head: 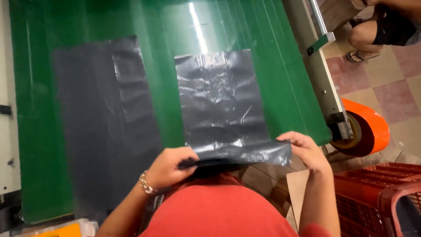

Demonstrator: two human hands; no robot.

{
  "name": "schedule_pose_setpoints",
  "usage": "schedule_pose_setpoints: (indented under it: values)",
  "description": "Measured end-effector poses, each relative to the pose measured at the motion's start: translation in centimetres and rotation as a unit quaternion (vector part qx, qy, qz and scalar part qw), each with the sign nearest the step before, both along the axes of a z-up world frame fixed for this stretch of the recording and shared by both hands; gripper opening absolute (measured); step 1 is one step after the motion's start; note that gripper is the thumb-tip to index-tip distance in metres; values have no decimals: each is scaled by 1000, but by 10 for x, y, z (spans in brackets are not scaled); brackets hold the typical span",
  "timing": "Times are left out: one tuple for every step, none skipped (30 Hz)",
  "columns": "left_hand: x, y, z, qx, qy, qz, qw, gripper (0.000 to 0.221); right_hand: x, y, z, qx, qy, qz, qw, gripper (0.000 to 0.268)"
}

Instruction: Folding plastic bags coming off a conveyor belt and placing them into a plastic crate.

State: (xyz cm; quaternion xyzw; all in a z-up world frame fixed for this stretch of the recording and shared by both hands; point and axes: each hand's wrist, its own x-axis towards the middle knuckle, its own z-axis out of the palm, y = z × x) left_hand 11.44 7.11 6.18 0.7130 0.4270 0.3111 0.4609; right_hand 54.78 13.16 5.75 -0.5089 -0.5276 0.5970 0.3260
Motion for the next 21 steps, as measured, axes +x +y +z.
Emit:
schedule_pose_setpoints:
  values:
    - [-4, 17, -3, 0, 0, -2, 1000, 20, -8, 14, -3, 0, 0, -2, 1000, 28]
    - [-7, 33, -6, 6, -1, 32, 999, 21, -15, 29, -6, 76, -74, 16, 994, 21]
    - [-11, 49, -8, 13, -2, 66, 998, 23, -23, 44, -9, 151, -147, 34, 977, 14]
    - [-15, 74, -31, 14, -2, 66, 998, 23, -20, 69, -28, 152, -147, 33, 977, 14]
    - [-19, 99, -54, 33, -6, 124, 992, 21, -18, 93, -47, 206, -168, 30, 964, 14]
    - [-24, 125, -76, 53, -11, 183, 982, 20, -15, 120, -66, 260, -188, 27, 947, 15]
    - [-28, 152, -92, 54, -11, 184, 981, 20, -22, 147, -80, 262, -188, 27, 946, 15]
    - [-31, 177, -109, 50, -20, 231, 972, 27, -28, 172, -95, 284, -180, 17, 942, 10]
    - [-35, 203, -126, 45, -30, 277, 959, 33, -35, 198, -110, 306, -172, 6, 936, 24]
    - [-36, 220, -136, 46, -31, 279, 959, 33, -40, 219, -127, 308, -172, 7, 936, 24]
    - [-37, 238, -146, 35, 43, 291, 955, 30, -46, 240, -144, 280, -225, -16, 933, 22]
    - [-39, 256, -156, 24, 116, 304, 945, 27, -52, 263, -161, 252, -277, -38, 927, 22]
    - [-36, 259, -158, 25, 115, 308, 944, 27, -59, 267, -160, 255, -277, -35, 926, 22]
    - [-34, 263, -159, 41, 168, 301, 938, 29, -66, 271, -160, 208, -328, -34, 921, 23]
    - [-32, 268, -160, 56, 221, 294, 928, 31, -74, 274, -160, 160, -378, -34, 911, 25]
    - [-30, 269, -156, 59, 221, 294, 928, 31, -73, 279, -159, 163, -377, -35, 911, 25]
    - [-28, 269, -153, 43, 248, 299, 921, 31, -73, 284, -159, 130, -418, -20, 899, 34]
    - [-24, 262, -153, 20, 273, 305, 912, 31, -72, 283, -161, 94, -460, 0, 883, 43]
    - [-23, 267, -153, 17, 273, 307, 911, 31, -81, 290, -143, 92, -460, 3, 883, 43]
    - [-23, 265, -154, 15, 273, 313, 910, 31, -90, 289, -128, 152, -456, -11, 877, 50]
    - [-22, 264, -155, 13, 274, 318, 907, 31, -99, 288, -113, 210, -450, -25, 867, 60]
